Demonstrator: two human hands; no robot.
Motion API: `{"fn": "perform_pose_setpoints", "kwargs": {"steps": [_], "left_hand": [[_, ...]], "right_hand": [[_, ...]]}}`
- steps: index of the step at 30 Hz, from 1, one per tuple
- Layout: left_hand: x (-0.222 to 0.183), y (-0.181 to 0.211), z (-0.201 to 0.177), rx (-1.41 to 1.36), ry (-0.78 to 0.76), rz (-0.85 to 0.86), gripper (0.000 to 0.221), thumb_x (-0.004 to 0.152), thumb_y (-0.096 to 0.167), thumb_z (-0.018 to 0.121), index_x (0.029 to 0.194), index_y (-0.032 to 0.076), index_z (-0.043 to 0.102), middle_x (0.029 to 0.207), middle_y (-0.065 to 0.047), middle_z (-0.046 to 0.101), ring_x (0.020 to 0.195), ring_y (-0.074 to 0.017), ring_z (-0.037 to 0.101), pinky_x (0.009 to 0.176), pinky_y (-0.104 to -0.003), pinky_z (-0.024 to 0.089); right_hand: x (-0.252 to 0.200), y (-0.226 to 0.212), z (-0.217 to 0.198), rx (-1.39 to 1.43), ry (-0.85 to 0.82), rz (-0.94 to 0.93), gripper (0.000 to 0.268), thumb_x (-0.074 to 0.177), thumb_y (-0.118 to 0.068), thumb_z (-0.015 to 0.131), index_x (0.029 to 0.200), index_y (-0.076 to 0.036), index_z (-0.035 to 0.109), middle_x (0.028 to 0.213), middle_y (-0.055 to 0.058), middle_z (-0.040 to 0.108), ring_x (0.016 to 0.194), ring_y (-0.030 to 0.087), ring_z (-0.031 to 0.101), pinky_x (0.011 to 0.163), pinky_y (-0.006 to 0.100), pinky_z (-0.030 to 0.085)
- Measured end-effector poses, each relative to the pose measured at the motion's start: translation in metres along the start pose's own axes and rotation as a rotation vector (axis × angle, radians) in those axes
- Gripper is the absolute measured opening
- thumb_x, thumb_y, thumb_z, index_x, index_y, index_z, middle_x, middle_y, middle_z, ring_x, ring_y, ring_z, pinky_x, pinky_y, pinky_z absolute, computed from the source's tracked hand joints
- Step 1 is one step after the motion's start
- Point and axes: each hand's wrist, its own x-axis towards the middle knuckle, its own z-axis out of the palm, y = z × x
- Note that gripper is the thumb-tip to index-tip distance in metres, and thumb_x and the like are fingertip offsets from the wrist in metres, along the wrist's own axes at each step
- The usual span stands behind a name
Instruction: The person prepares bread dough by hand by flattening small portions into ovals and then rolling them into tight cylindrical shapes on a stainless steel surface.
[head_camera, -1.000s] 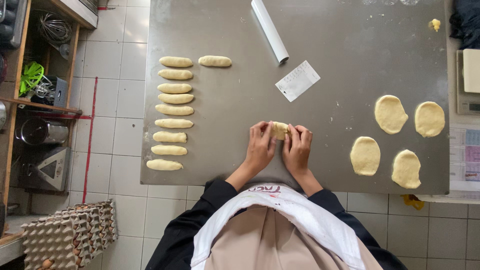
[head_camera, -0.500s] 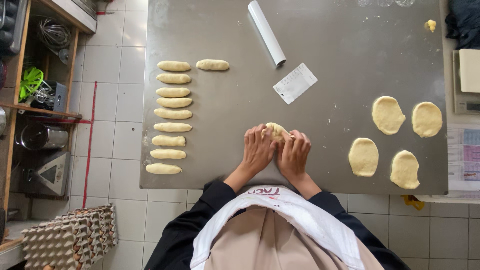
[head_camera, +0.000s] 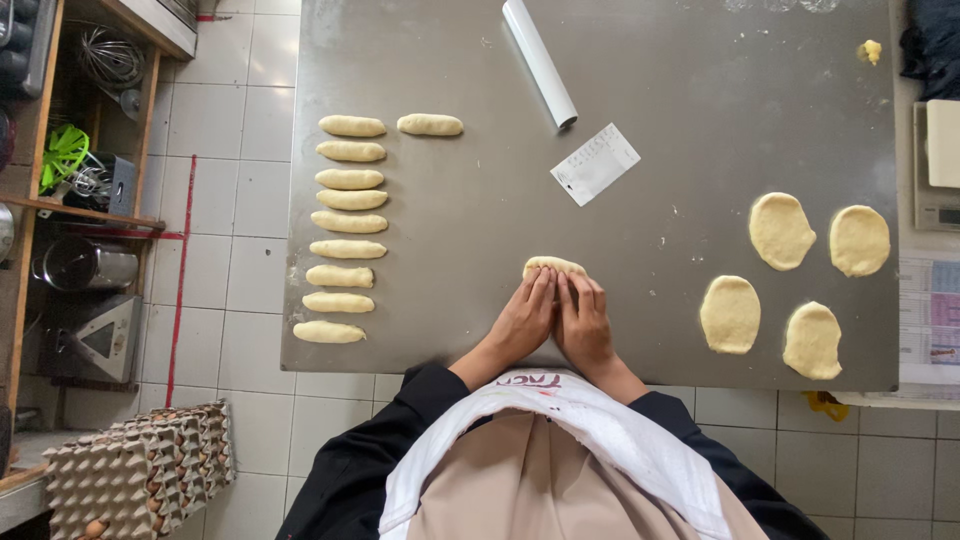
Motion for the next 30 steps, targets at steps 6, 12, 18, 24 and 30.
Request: {"fn": "perform_pose_setpoints", "kwargs": {"steps": [6,12,18,24,30], "left_hand": [[0.004,0.002,-0.004,-0.108,0.007,-0.087,0.050,0.092,0.014,0.056,0.133,-0.016,0.058,0.135,-0.030,0.058,0.133,-0.0408,0.052,0.118,-0.048,0.041],[0.015,0.003,-0.025,-0.299,0.109,-0.280,0.052,0.091,0.018,0.060,0.133,-0.014,0.059,0.133,-0.030,0.055,0.127,-0.0433,0.047,0.109,-0.053,0.038],[0.008,0.000,-0.027,-0.018,0.042,-0.059,0.049,0.094,0.017,0.060,0.131,-0.015,0.059,0.136,-0.024,0.059,0.133,-0.0394,0.049,0.118,-0.050,0.039],[-0.012,0.002,-0.025,-0.055,-0.059,0.028,0.049,0.097,0.019,0.059,0.126,-0.020,0.059,0.128,-0.029,0.061,0.130,-0.0436,0.048,0.118,-0.052,0.038],[-0.011,0.004,-0.017,-0.004,-0.111,0.015,0.052,0.096,0.023,0.059,0.123,-0.022,0.058,0.125,-0.032,0.060,0.131,-0.0464,0.048,0.117,-0.048,0.039]], "right_hand": [[-0.004,0.007,0.013,-0.052,-0.077,-0.040,0.045,0.089,-0.005,0.066,0.131,0.012,0.061,0.131,0.024,0.059,0.126,0.039,0.056,0.111,0.042,0.049],[0.009,-0.005,-0.009,-0.182,0.072,0.019,0.041,0.091,-0.015,0.062,0.130,0.000,0.063,0.128,0.021,0.052,0.122,0.039,0.048,0.104,0.057,0.036],[0.002,-0.002,-0.004,0.045,-0.033,0.030,0.047,0.093,-0.006,0.066,0.138,0.007,0.060,0.137,0.023,0.049,0.128,0.041,0.048,0.110,0.047,0.044],[-0.010,0.000,-0.009,-0.018,-0.024,-0.101,0.039,0.085,0.000,0.065,0.123,0.009,0.067,0.124,0.021,0.059,0.118,0.037,0.058,0.103,0.042,0.053],[-0.009,0.002,-0.002,-0.094,-0.070,-0.114,0.036,0.089,-0.002,0.066,0.122,0.011,0.069,0.122,0.017,0.062,0.115,0.032,0.063,0.100,0.035,0.057]]}}
